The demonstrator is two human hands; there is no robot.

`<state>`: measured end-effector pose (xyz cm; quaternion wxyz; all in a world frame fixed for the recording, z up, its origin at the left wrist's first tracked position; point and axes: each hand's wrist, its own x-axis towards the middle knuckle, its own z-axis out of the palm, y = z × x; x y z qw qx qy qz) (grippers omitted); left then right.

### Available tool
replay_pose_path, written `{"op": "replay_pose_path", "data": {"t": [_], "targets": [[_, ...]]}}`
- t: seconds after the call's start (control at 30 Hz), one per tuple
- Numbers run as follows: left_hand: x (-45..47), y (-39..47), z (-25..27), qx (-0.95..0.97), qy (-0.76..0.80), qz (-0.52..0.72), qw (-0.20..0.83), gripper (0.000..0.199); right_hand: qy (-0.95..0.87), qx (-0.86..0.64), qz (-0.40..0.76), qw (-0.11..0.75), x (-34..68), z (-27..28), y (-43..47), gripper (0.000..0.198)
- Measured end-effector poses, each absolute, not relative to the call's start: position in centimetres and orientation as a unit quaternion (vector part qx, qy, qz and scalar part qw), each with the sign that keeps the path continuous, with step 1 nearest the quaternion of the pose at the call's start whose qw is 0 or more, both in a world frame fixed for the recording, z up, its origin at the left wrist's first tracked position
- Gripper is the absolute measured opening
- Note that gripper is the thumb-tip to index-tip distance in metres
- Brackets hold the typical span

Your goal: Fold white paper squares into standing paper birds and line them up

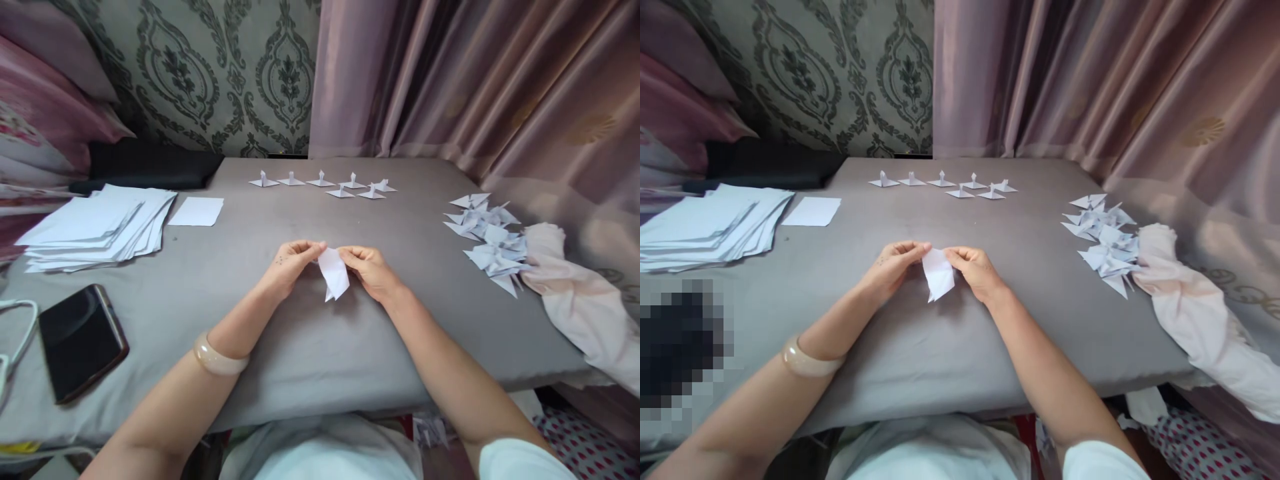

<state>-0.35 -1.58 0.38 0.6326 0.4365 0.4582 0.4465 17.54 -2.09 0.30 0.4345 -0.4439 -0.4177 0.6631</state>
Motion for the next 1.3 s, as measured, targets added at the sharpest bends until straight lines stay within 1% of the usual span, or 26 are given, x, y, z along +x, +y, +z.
{"op": "replay_pose_path", "data": {"t": [0.1,0.17,0.27,0.43,0.63,0.73,0.8,0.9,1.0,1.07,1.13,1.2,1.3], "targets": [[-0.3,-1.8,0.8,0.435,0.455,0.455,0.630,0.046,-0.363,-0.425,0.685,0.467,17.3,0.1,-1.9,0.032],[0.0,-2.2,1.2,0.435,0.438,0.443,0.650,0.049,-0.333,-0.411,0.697,0.484,17.1,-0.1,-1.8,0.036],[0.7,-3.1,1.6,0.454,0.421,0.417,0.666,0.048,-0.321,-0.404,0.697,0.498,16.7,-0.5,-1.6,0.040],[1.3,-3.7,1.9,0.426,0.459,0.412,0.662,0.044,-0.331,-0.422,0.661,0.525,16.7,-1.6,-0.9,0.044],[1.1,-3.0,1.3,0.434,0.487,0.431,0.624,0.043,-0.371,-0.443,0.626,0.524,16.4,-2.4,0.1,0.034],[1.0,-2.5,0.3,0.449,0.517,0.437,0.583,0.029,-0.414,-0.454,0.605,0.507,16.4,-2.3,0.4,0.032],[0.7,-2.0,-0.3,0.479,0.540,0.442,0.533,0.022,-0.449,-0.467,0.578,0.496,16.9,-2.3,0.5,0.034],[0.0,-1.3,-0.7,0.529,0.590,0.433,0.429,0.022,-0.488,-0.496,0.505,0.511,18.2,-2.0,0.5,0.036],[-0.5,-0.6,-0.2,0.581,0.638,0.383,0.330,0.026,-0.560,-0.505,0.385,0.532,19.2,-1.5,-0.2,0.027],[-0.6,-0.2,0.2,0.616,0.647,0.347,0.284,0.026,-0.707,-0.468,0.217,0.483,19.2,-1.2,-0.9,0.022],[-0.4,0.4,0.3,0.629,0.651,0.329,0.268,0.025,-0.807,-0.421,0.092,0.403,18.8,-0.9,-1.6,0.026],[-0.3,1.0,0.2,0.629,0.656,0.323,0.266,0.025,-0.857,-0.398,0.037,0.326,18.2,-0.9,-2.2,0.027],[-0.8,2.3,-0.4,0.620,0.667,0.320,0.260,0.030,-0.881,-0.405,0.020,0.242,17.6,-1.1,-2.7,0.025]]}}
